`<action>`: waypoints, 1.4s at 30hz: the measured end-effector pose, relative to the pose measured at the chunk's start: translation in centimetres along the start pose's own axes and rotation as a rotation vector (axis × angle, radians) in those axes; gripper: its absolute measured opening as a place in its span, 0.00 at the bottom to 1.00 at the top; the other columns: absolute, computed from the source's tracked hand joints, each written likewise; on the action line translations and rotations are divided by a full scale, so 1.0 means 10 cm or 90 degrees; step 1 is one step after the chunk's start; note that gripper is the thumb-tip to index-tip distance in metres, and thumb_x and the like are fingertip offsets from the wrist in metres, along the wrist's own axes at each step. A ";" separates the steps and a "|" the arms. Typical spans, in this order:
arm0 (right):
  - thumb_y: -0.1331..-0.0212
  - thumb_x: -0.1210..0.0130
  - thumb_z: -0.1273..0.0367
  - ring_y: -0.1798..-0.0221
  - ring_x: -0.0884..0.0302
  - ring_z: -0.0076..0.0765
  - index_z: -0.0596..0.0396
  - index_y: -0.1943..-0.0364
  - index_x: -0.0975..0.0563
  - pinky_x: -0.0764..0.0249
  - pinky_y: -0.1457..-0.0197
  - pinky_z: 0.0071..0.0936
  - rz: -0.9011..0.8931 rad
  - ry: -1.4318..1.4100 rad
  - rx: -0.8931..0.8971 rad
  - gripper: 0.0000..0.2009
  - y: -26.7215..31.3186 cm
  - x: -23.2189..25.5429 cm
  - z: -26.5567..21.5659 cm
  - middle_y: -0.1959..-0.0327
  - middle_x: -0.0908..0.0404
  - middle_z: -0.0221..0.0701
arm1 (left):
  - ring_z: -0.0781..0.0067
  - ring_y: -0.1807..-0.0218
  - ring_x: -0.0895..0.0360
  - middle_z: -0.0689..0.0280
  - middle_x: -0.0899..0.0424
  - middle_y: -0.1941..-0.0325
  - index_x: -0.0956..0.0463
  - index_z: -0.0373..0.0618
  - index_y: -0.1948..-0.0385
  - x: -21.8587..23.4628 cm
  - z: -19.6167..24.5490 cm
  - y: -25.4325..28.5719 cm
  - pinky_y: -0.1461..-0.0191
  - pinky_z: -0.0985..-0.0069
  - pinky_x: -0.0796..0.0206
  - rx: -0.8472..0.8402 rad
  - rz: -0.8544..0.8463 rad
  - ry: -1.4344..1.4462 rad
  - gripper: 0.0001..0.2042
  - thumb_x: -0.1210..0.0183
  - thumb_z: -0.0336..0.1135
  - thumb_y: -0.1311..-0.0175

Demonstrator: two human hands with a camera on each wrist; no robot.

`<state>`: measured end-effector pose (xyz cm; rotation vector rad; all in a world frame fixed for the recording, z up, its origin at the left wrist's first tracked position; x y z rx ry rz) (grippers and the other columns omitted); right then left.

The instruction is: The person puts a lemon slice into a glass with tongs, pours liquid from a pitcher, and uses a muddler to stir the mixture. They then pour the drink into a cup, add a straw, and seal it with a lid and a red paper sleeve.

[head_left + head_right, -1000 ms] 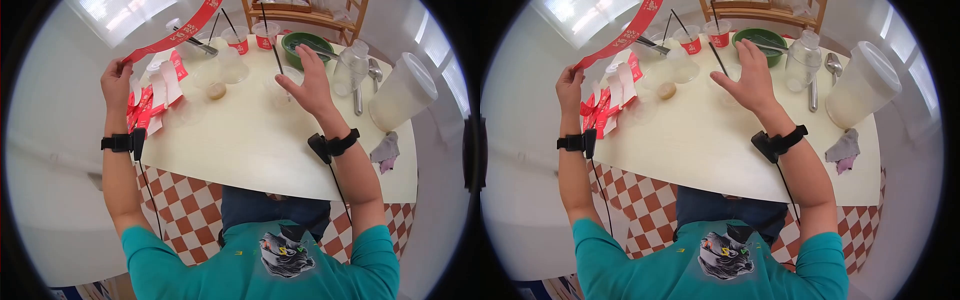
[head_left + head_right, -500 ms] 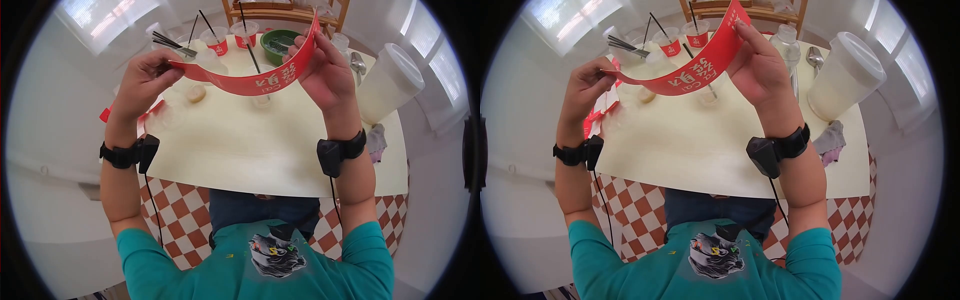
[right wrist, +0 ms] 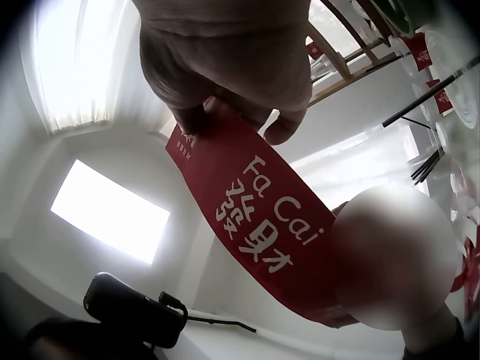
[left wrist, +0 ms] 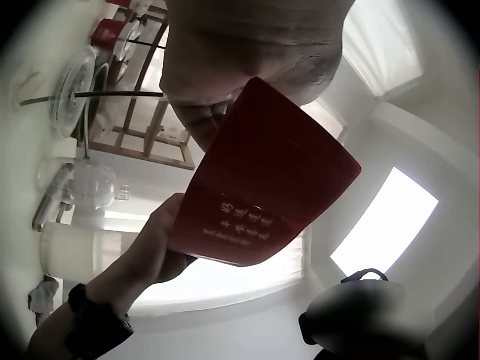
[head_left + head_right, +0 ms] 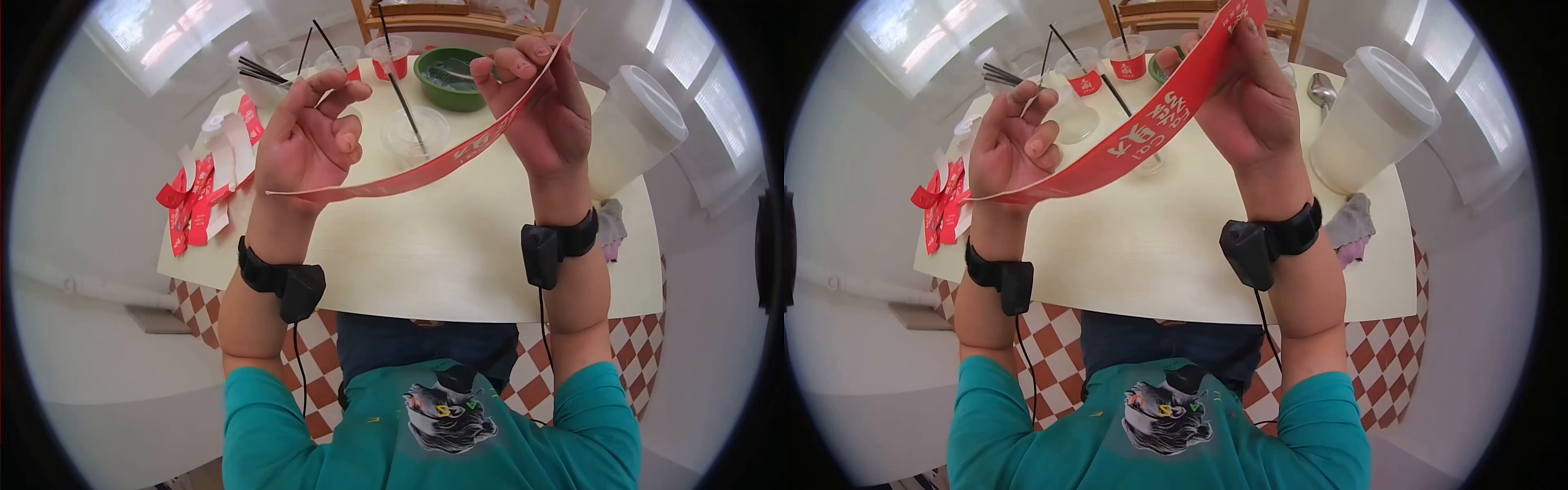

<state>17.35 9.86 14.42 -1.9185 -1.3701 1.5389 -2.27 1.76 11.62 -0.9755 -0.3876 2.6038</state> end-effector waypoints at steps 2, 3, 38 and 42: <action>0.32 0.53 0.65 0.58 0.31 0.27 0.50 0.59 0.26 0.43 0.35 0.39 0.059 -0.033 0.023 0.07 0.02 0.02 -0.06 0.65 0.27 0.23 | 0.66 0.61 0.21 0.55 0.23 0.49 0.30 0.42 0.48 0.03 -0.08 0.04 0.62 0.74 0.28 -0.046 0.067 0.034 0.17 0.61 0.42 0.27; 0.31 0.54 0.65 0.58 0.31 0.28 0.51 0.58 0.26 0.43 0.35 0.39 0.120 -0.066 0.042 0.07 0.04 0.07 -0.09 0.65 0.27 0.24 | 0.66 0.61 0.21 0.55 0.23 0.49 0.30 0.42 0.48 0.06 -0.12 0.05 0.62 0.74 0.28 -0.046 0.066 0.034 0.17 0.61 0.42 0.27; 0.55 0.37 0.72 0.71 0.27 0.21 0.60 0.74 0.25 0.30 0.68 0.19 0.278 0.644 -0.068 0.08 0.08 -0.04 0.05 0.70 0.23 0.28 | 0.87 0.77 0.34 0.74 0.26 0.79 0.24 0.43 0.73 -0.15 -0.12 -0.58 0.71 0.86 0.41 0.046 -0.036 -0.548 0.09 0.43 0.37 0.37; 0.56 0.36 0.69 0.68 0.25 0.23 0.62 0.75 0.24 0.27 0.63 0.21 0.242 0.809 -0.055 0.10 0.07 -0.01 0.08 0.67 0.21 0.30 | 0.88 0.76 0.33 0.73 0.25 0.78 0.22 0.39 0.73 -0.20 -0.14 -0.52 0.73 0.86 0.40 0.032 -0.057 -0.564 0.11 0.43 0.38 0.37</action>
Point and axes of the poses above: each hand's wrist, its own y-axis away from the middle knuckle, its own x-axis out of the back of the hand, z = x × y, the point moved 6 cm from there along -y, towards the middle knuckle
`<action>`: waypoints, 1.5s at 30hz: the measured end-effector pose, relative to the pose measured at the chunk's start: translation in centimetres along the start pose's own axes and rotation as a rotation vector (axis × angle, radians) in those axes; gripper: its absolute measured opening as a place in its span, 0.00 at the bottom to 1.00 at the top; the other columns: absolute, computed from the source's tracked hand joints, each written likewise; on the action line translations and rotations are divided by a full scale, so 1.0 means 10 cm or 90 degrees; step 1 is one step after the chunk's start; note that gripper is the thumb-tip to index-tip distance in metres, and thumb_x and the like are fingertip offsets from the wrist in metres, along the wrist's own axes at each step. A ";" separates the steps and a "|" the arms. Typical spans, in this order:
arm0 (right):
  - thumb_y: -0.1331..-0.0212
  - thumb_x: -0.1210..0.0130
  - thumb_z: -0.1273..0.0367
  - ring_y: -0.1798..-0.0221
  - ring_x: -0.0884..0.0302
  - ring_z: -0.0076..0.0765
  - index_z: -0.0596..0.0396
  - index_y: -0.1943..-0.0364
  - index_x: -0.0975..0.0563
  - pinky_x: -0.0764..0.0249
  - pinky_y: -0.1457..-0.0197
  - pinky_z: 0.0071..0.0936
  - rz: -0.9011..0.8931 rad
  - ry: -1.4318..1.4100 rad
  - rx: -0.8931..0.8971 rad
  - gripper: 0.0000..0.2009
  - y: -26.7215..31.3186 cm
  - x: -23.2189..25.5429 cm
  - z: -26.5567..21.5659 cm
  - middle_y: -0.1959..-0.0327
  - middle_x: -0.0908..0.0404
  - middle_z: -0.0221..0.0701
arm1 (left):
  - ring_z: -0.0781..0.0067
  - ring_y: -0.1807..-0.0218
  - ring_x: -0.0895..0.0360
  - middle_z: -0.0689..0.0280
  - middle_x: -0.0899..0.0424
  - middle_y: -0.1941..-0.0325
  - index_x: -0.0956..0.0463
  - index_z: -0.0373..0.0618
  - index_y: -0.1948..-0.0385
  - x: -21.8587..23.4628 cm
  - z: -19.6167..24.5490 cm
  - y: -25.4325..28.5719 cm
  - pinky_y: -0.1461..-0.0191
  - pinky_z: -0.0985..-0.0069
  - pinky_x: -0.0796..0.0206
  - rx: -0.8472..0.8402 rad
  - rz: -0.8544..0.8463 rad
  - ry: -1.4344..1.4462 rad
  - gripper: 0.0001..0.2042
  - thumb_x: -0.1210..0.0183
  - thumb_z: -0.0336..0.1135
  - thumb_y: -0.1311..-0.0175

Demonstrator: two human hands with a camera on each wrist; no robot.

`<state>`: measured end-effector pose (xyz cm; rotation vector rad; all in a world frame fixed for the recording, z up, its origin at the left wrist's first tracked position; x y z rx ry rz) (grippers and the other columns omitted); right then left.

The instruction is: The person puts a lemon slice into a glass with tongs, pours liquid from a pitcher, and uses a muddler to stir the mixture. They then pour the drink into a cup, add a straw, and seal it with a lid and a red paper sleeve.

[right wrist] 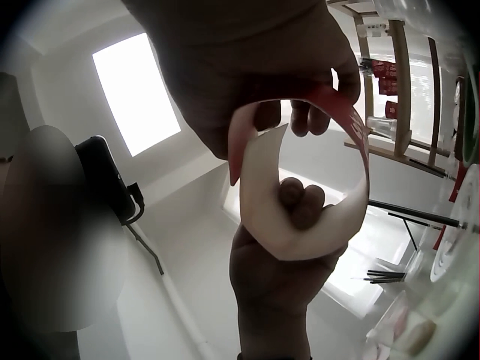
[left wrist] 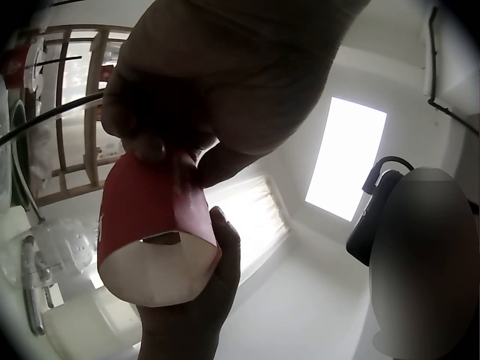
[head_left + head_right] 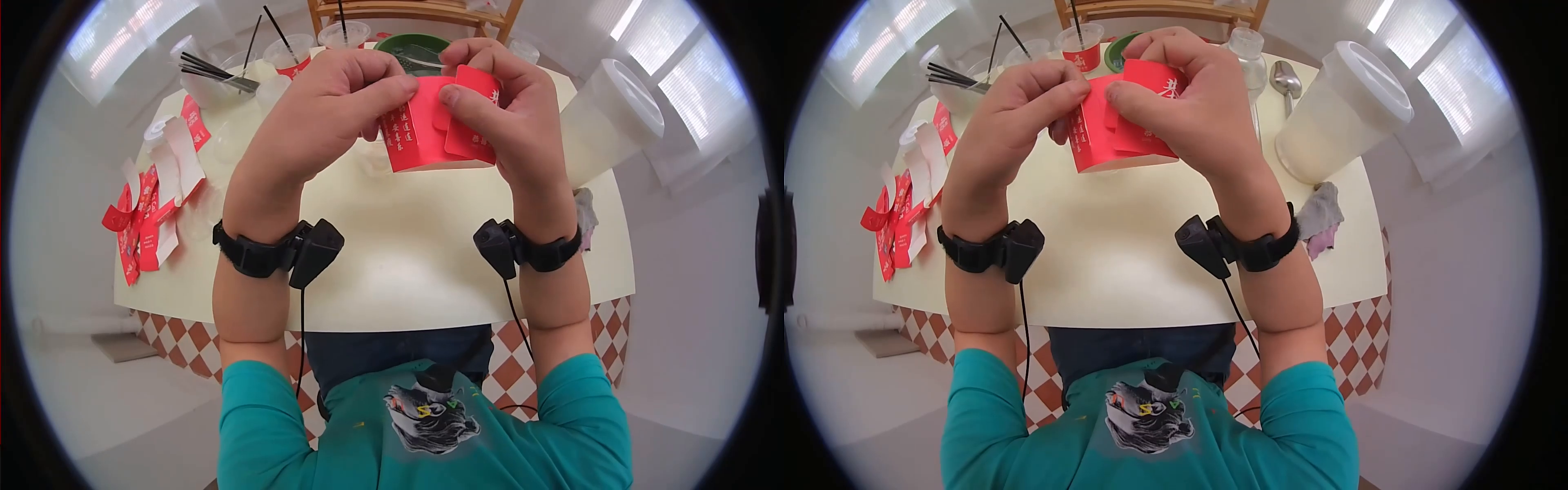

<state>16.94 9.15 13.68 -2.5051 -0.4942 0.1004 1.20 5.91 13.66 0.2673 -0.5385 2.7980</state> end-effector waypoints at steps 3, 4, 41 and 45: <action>0.58 0.35 0.68 0.64 0.24 0.25 0.64 0.77 0.23 0.26 0.59 0.23 -0.027 0.068 0.064 0.11 0.01 -0.05 -0.04 0.63 0.21 0.32 | 0.88 0.76 0.33 0.74 0.26 0.78 0.22 0.38 0.71 -0.03 -0.01 0.02 0.73 0.86 0.40 -0.011 0.012 -0.006 0.11 0.46 0.37 0.34; 0.58 0.35 0.69 0.62 0.23 0.26 0.64 0.76 0.22 0.25 0.59 0.24 -0.037 0.068 0.062 0.11 0.03 -0.08 -0.05 0.61 0.21 0.34 | 0.88 0.76 0.33 0.74 0.26 0.78 0.22 0.37 0.70 -0.04 -0.02 0.02 0.73 0.85 0.41 -0.021 0.007 -0.007 0.12 0.47 0.36 0.33; 0.48 0.35 0.74 0.61 0.22 0.21 0.59 0.63 0.25 0.24 0.57 0.19 -0.038 0.056 0.084 0.11 0.09 0.02 -0.07 0.64 0.19 0.31 | 0.81 0.61 0.24 0.64 0.21 0.62 0.31 0.38 0.49 0.04 0.06 0.07 0.59 0.83 0.31 -0.040 0.072 -0.160 0.20 0.42 0.42 0.37; 0.47 0.35 0.75 0.59 0.21 0.24 0.59 0.63 0.24 0.23 0.55 0.20 -0.005 -0.022 0.158 0.10 0.15 0.01 -0.16 0.63 0.19 0.33 | 0.77 0.59 0.24 0.61 0.23 0.58 0.34 0.37 0.44 -0.02 0.07 0.09 0.58 0.79 0.30 -0.103 0.068 -0.007 0.35 0.32 0.50 0.51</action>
Point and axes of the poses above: each hand's wrist, its own y-axis away from the middle knuckle, its own x-axis out of the back of the hand, z = x × y, the point moved 6 cm from there along -y, towards the middle knuckle
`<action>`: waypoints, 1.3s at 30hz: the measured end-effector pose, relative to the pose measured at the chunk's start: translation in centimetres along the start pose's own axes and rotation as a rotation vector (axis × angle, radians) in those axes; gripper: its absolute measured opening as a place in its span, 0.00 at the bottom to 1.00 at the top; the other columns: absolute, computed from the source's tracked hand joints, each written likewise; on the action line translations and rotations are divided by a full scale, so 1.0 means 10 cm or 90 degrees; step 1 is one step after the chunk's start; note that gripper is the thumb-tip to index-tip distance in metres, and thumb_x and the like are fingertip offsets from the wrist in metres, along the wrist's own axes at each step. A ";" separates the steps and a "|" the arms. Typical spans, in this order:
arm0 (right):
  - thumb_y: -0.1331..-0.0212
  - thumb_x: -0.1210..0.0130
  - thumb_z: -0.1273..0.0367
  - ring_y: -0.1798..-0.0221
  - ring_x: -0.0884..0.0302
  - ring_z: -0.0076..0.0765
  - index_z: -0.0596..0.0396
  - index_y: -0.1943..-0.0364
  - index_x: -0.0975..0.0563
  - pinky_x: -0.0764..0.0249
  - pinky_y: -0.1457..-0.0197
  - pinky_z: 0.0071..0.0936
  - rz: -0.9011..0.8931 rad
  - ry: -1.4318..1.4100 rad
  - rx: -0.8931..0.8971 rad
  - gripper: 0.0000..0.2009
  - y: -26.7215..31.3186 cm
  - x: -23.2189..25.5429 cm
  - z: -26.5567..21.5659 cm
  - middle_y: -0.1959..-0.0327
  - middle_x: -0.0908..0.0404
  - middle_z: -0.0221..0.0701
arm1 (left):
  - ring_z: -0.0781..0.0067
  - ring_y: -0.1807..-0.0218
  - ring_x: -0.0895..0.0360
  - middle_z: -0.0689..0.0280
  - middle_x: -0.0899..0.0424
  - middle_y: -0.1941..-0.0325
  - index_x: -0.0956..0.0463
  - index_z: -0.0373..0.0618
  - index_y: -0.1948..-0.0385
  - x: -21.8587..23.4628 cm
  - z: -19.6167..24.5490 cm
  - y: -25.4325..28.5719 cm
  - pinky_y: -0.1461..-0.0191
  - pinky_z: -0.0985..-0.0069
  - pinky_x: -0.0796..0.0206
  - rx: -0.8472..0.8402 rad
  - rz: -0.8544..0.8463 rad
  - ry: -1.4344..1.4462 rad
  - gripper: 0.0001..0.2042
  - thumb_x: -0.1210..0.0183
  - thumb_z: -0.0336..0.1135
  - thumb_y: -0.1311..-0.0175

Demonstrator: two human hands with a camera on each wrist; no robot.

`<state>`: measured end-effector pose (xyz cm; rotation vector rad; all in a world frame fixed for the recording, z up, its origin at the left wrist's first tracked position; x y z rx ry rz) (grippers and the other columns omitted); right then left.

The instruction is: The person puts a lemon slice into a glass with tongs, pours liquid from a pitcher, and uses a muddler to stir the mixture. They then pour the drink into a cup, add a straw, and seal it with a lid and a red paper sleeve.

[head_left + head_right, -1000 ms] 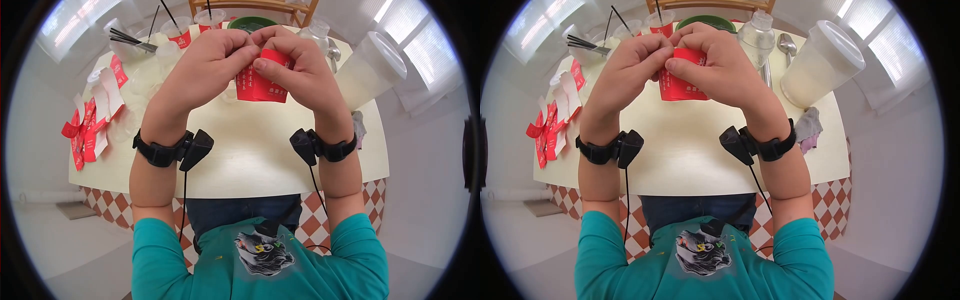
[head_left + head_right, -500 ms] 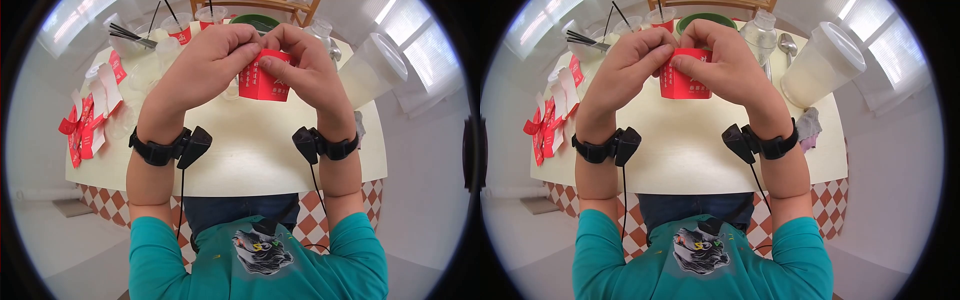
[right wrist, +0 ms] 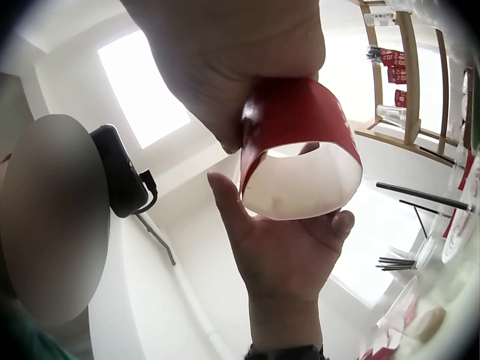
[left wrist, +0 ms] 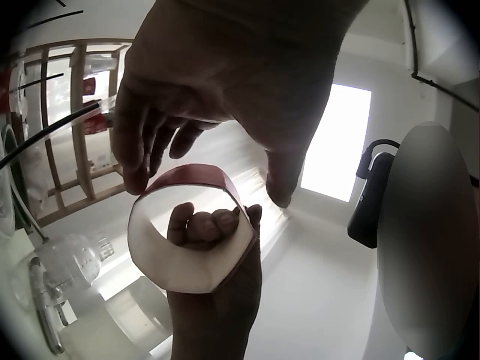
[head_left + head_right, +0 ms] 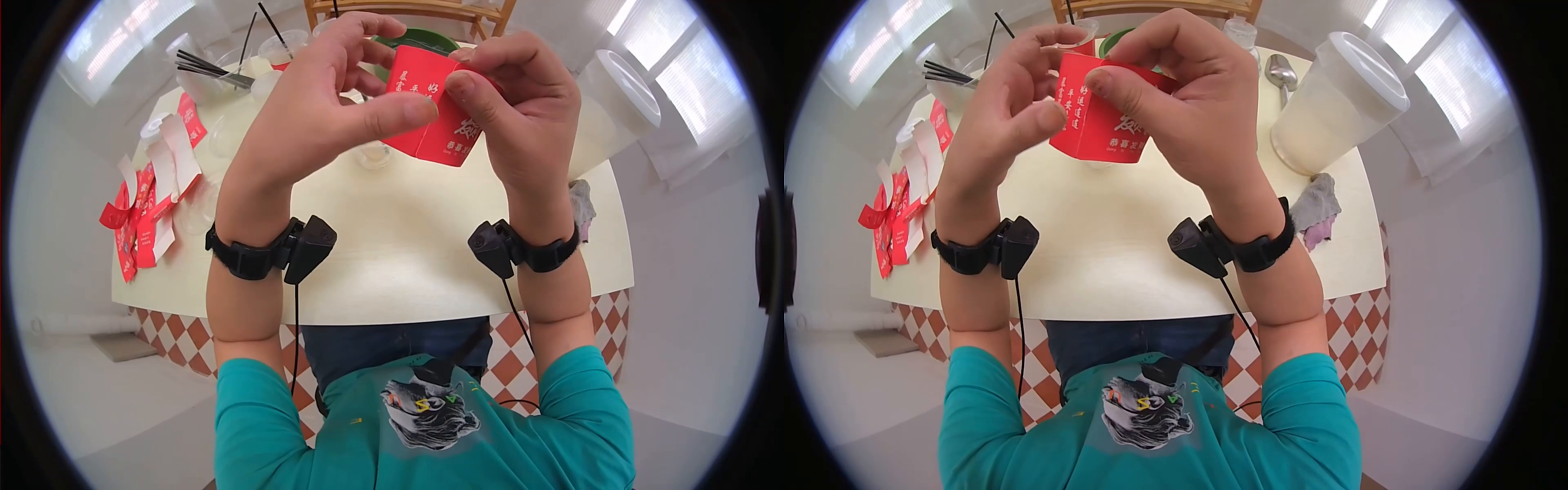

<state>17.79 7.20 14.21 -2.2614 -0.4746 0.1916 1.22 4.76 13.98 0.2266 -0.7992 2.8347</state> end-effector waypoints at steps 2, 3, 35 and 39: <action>0.46 0.37 0.74 0.64 0.22 0.21 0.61 0.67 0.24 0.24 0.61 0.19 0.000 -0.019 0.081 0.07 0.01 -0.15 -0.20 0.70 0.21 0.29 | 0.78 0.63 0.25 0.61 0.22 0.62 0.34 0.37 0.45 -0.05 0.05 0.03 0.60 0.78 0.30 -0.013 -0.007 0.053 0.37 0.28 0.48 0.56; 0.45 0.37 0.74 0.63 0.23 0.22 0.62 0.68 0.23 0.24 0.62 0.18 -0.009 -0.018 0.113 0.07 0.03 -0.18 -0.24 0.69 0.21 0.29 | 0.76 0.59 0.24 0.60 0.22 0.58 0.36 0.38 0.43 -0.10 0.06 0.03 0.57 0.78 0.30 0.024 -0.051 0.036 0.41 0.26 0.48 0.59; 0.62 0.30 0.65 0.40 0.33 0.50 0.53 0.43 0.31 0.31 0.39 0.36 -0.215 0.488 -0.258 0.36 0.31 -0.35 1.26 0.40 0.36 0.44 | 0.70 0.41 0.30 0.64 0.31 0.40 0.41 0.47 0.36 0.72 -0.98 0.49 0.41 0.73 0.31 0.096 0.133 -0.089 0.43 0.30 0.26 0.61; 0.62 0.30 0.65 0.42 0.32 0.48 0.55 0.44 0.31 0.31 0.39 0.36 -0.132 0.510 -0.138 0.35 0.13 -0.18 1.02 0.44 0.34 0.44 | 0.71 0.41 0.30 0.64 0.32 0.39 0.41 0.48 0.36 0.61 -0.98 0.49 0.41 0.73 0.32 0.133 0.103 -0.063 0.43 0.30 0.26 0.61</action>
Point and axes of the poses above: each hand's wrist, its own y-axis away from the middle knuckle, its own x-axis out of the back of the hand, z = x × y, the point moved 6 cm from there along -y, towards the middle knuckle
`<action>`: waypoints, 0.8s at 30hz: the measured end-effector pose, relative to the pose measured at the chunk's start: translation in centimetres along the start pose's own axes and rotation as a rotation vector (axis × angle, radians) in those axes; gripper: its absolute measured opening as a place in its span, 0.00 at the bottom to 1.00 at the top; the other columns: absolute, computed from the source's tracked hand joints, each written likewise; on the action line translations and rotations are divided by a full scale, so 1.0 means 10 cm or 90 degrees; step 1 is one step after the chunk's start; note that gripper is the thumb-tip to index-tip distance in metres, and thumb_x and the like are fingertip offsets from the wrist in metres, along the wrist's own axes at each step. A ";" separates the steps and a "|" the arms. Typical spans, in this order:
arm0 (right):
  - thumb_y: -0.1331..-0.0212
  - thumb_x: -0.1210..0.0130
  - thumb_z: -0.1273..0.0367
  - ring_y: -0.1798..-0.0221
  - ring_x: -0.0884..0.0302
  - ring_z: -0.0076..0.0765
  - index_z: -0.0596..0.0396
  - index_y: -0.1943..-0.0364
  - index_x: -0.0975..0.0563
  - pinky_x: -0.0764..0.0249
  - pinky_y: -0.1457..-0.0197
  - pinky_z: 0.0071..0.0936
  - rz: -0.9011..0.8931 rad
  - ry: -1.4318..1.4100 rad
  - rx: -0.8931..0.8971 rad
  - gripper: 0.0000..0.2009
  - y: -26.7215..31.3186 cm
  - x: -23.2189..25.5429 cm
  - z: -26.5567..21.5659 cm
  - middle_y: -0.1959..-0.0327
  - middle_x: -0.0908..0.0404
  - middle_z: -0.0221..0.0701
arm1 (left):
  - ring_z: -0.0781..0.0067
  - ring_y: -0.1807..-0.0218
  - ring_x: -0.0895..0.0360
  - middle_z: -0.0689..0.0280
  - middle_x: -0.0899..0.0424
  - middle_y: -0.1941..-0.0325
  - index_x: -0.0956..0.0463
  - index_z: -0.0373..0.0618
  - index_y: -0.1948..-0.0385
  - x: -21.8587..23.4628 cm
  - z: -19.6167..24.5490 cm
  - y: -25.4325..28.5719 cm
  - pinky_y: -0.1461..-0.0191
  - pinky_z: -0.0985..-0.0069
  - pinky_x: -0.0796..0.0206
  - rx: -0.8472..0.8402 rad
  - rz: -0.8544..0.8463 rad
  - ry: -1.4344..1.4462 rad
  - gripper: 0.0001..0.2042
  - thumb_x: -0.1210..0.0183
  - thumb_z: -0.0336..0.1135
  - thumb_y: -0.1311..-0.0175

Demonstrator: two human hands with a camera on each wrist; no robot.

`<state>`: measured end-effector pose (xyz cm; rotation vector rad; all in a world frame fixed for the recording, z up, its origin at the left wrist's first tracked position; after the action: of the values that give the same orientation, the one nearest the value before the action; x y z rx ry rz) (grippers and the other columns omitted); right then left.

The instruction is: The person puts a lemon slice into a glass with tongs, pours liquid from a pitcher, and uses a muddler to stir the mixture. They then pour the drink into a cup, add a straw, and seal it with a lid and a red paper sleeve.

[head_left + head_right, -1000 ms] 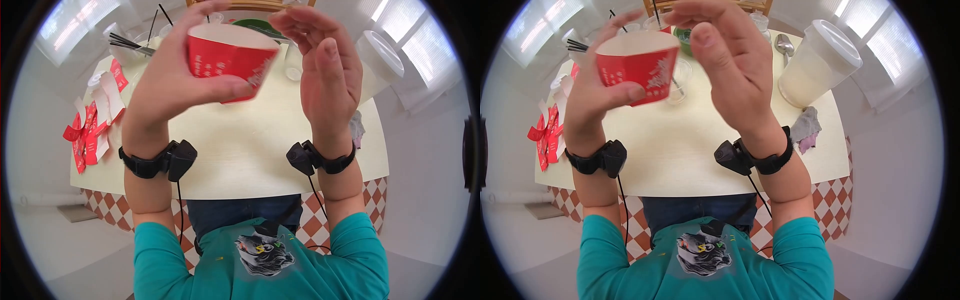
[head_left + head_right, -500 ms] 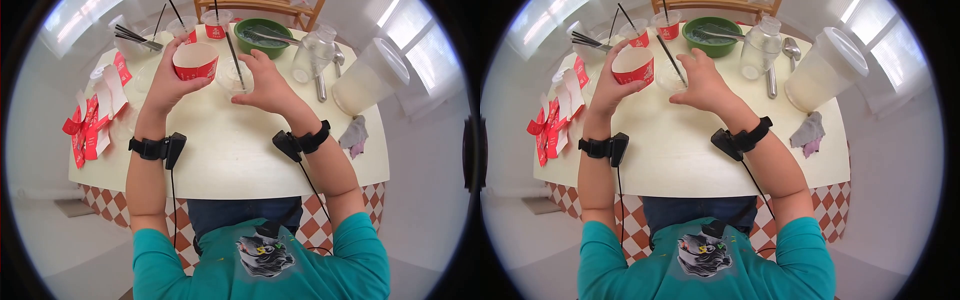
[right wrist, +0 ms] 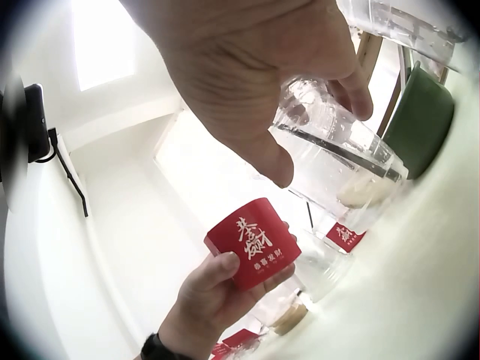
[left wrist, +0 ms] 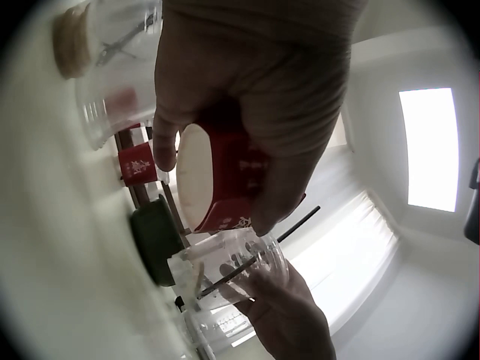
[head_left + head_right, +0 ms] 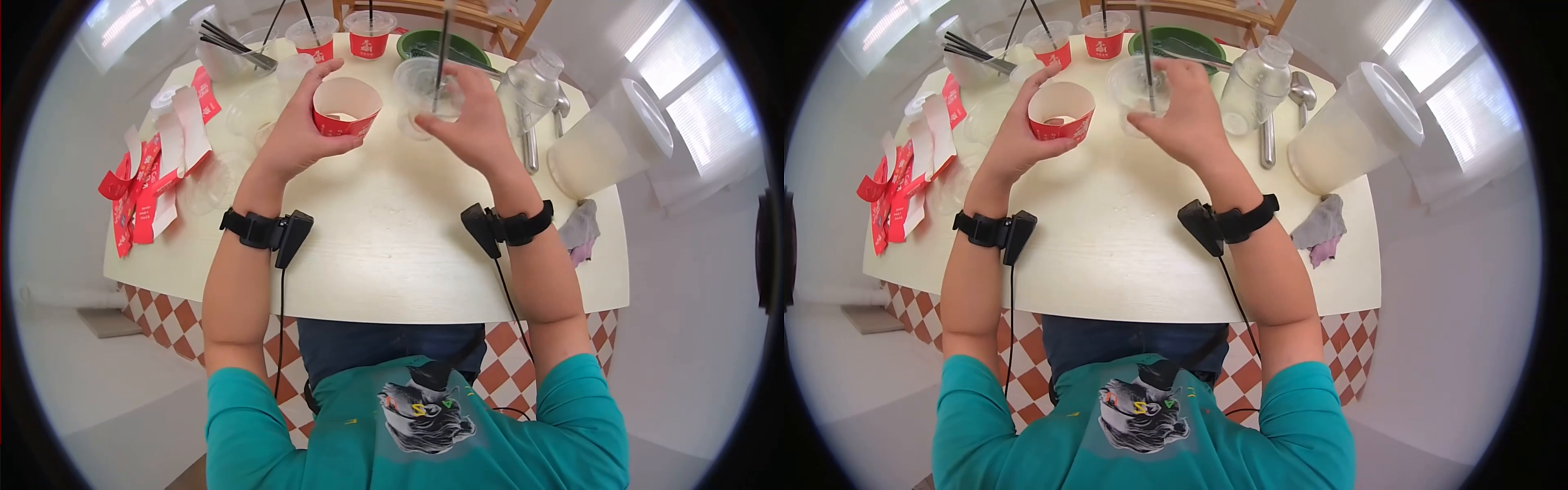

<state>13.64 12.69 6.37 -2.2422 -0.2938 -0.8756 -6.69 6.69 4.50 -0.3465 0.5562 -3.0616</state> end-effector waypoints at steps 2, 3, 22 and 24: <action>0.60 0.31 0.66 0.44 0.31 0.44 0.58 0.45 0.31 0.31 0.41 0.35 0.089 -0.056 0.054 0.33 -0.06 0.25 -0.14 0.48 0.32 0.40 | 0.71 0.40 0.30 0.64 0.32 0.39 0.41 0.48 0.35 -0.05 -0.01 0.01 0.41 0.73 0.32 0.024 -0.013 0.010 0.43 0.30 0.26 0.61; 0.60 0.31 0.66 0.44 0.31 0.44 0.58 0.45 0.31 0.31 0.41 0.35 0.086 -0.055 0.053 0.33 -0.06 0.29 -0.21 0.48 0.32 0.40 | 0.70 0.41 0.30 0.64 0.30 0.42 0.42 0.47 0.35 -0.08 -0.01 0.02 0.42 0.73 0.31 0.014 -0.027 -0.020 0.44 0.29 0.26 0.61; 0.61 0.31 0.65 0.41 0.35 0.45 0.57 0.46 0.32 0.36 0.38 0.36 -0.011 -0.209 0.145 0.34 0.11 0.00 -0.63 0.47 0.32 0.41 | 0.69 0.42 0.29 0.63 0.27 0.44 0.40 0.45 0.39 -0.32 0.09 0.03 0.41 0.71 0.33 -0.074 -0.046 -0.003 0.44 0.25 0.31 0.66; 0.60 0.31 0.64 0.40 0.36 0.45 0.57 0.45 0.32 0.36 0.38 0.37 -0.020 -0.174 0.165 0.33 0.14 -0.03 -0.66 0.47 0.32 0.41 | 0.69 0.42 0.29 0.63 0.27 0.44 0.40 0.45 0.39 -0.33 0.03 0.02 0.40 0.71 0.33 -0.078 -0.043 -0.004 0.44 0.25 0.32 0.66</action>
<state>10.68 7.16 8.92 -2.1145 -0.5380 -0.5112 -3.46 6.53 3.95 -0.3839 0.7491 -3.0975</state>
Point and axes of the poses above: each hand's wrist, its own y-axis away from the middle knuckle, its own x-axis out of the back of the hand, z = x × y, the point moved 6 cm from there along -y, towards the middle knuckle
